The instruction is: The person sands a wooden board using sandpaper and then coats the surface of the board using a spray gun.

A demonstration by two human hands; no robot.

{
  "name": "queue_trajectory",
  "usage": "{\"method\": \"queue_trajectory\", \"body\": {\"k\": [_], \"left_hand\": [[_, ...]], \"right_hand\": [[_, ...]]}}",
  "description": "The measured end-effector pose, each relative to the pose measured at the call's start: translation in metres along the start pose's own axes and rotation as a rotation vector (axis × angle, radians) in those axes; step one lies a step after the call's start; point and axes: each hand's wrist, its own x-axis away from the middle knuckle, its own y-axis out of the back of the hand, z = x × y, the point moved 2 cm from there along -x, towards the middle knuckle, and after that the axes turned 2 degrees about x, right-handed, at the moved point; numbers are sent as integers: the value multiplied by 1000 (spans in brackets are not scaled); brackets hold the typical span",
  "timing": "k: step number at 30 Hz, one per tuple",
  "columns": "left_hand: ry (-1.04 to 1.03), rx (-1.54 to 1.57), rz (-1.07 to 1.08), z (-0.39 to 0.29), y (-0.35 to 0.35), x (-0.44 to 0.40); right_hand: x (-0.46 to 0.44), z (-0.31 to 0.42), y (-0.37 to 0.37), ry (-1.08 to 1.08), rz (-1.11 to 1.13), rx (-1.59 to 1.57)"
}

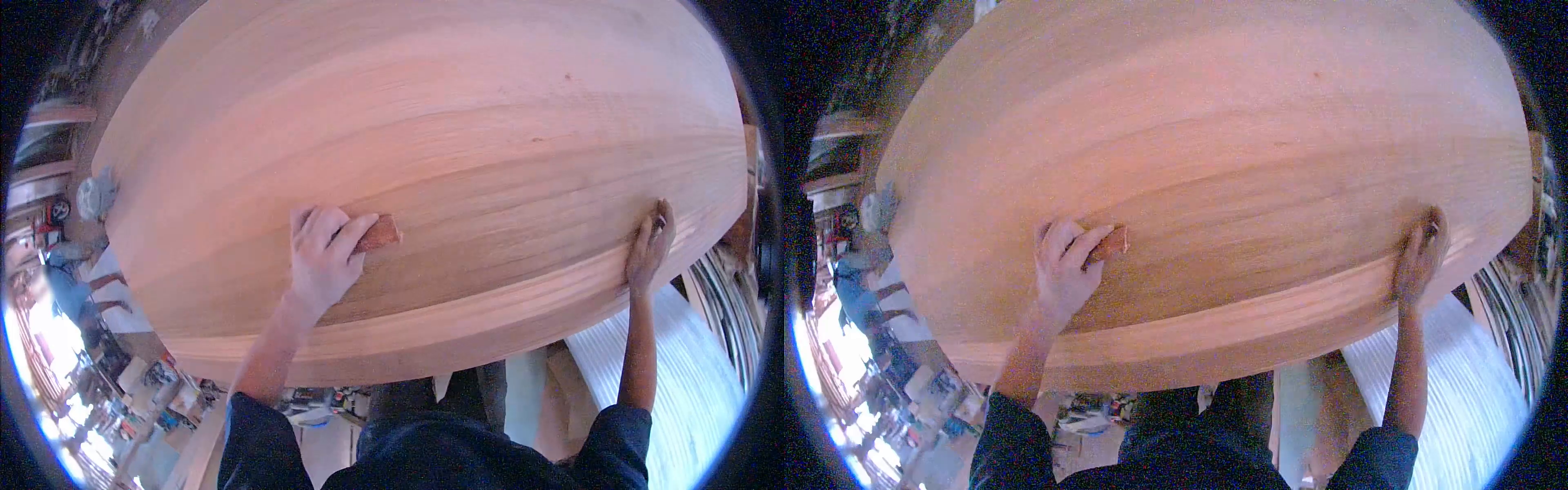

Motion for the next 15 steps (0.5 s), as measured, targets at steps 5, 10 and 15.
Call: {"method": "queue_trajectory", "body": {"k": [5, 10, 15], "left_hand": [[-161, 28, -78, -63, -70, -85], [-121, 39, 19, -33, -44, -46], [-99, -15, 27, 8, -15, -12]], "right_hand": [[4, 7, -16, -113, -7, -162], [9, 10, -17, -131, -14, -148], [9, 25, -10, 9, -26, 28]]}}
